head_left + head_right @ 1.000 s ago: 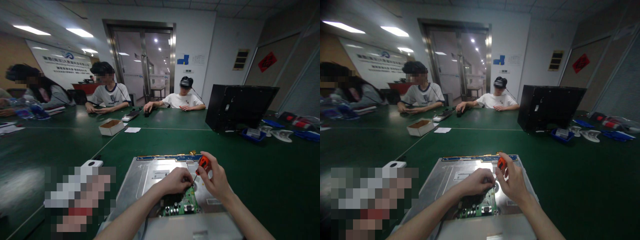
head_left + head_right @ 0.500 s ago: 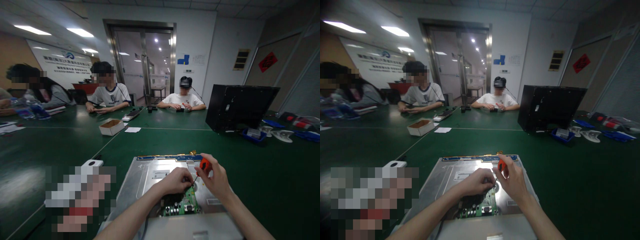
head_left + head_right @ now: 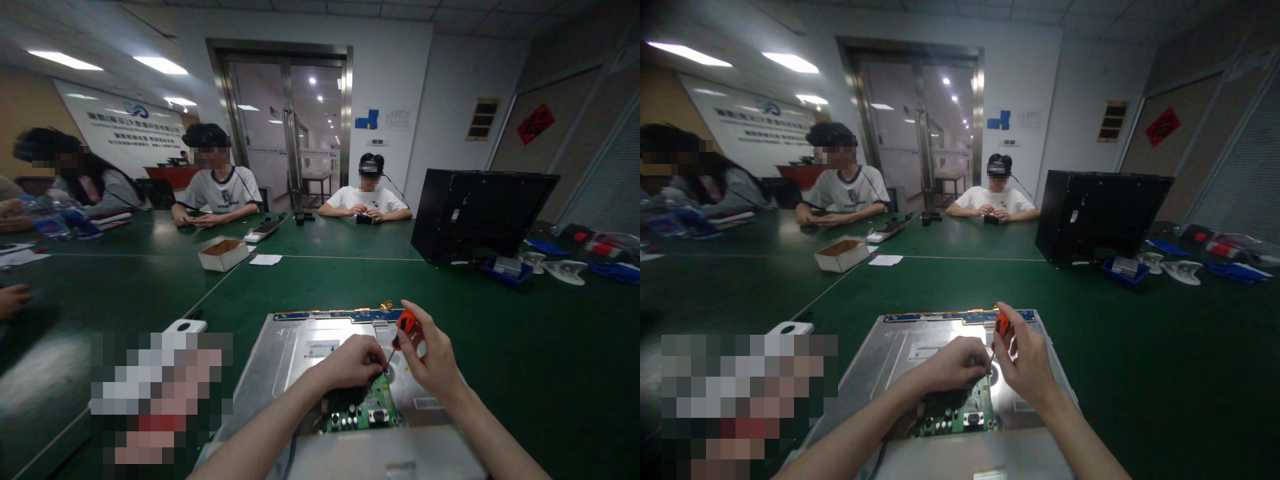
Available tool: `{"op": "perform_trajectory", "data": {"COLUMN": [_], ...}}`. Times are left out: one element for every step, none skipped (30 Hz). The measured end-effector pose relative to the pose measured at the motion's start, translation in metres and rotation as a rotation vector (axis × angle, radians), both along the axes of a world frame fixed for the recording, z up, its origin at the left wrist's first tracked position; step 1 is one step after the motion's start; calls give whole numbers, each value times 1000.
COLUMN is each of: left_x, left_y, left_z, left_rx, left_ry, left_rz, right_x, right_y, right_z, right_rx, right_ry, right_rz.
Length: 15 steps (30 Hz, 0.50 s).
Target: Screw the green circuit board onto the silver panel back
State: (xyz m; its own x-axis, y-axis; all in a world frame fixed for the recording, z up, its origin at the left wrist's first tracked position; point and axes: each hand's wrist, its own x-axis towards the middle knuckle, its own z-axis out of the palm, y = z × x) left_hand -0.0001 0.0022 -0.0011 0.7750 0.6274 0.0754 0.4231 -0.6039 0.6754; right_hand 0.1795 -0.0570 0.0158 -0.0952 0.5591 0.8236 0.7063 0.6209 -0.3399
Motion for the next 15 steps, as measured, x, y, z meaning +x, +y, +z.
{"op": "perform_trajectory", "data": {"left_x": [0,0,0,-1,-1,-1,-1,-1,-1,0,0,0,0,0,0], "left_y": [0,0,0,0,0,0,0,0,0,0,0,0,1,1,1], "left_z": [0,0,0,0,0,0,0,-1,-1,-1,-1,-2,-2,-2,-3], "left_rx": [-1,-1,0,2,3,4,4,4,4,5,5,7,8,9,11], "left_ry": [0,-2,-3,-6,-7,-8,-8,-8,-7,-6,-4,-3,-1,0,2], "left_rz": [-1,-1,-1,-2,-3,-4,-5,-5,-4,-1,1,3,3,3,2], "right_x": [0,0,1,1,2,2,2,2,2,1,0,0,-1,-2,-2], "right_y": [1,2,3,4,4,4,4,4,3,2,1,0,-1,-2,-2], "right_z": [-1,-2,-3,-4,-4,-4,-4,-3,-2,0,2,3,5,6,7], "right_rx": [25,50,72,86,93,93,89,84,77,68,56,43,27,12,-1], "right_ry": [-3,-9,-20,-32,-45,-56,-62,-61,-55,-47,-37,-28,-21,-16,-14], "right_rz": [-12,-21,-27,-31,-32,-29,-22,-14,-3,10,25,41,55,68,73]}}
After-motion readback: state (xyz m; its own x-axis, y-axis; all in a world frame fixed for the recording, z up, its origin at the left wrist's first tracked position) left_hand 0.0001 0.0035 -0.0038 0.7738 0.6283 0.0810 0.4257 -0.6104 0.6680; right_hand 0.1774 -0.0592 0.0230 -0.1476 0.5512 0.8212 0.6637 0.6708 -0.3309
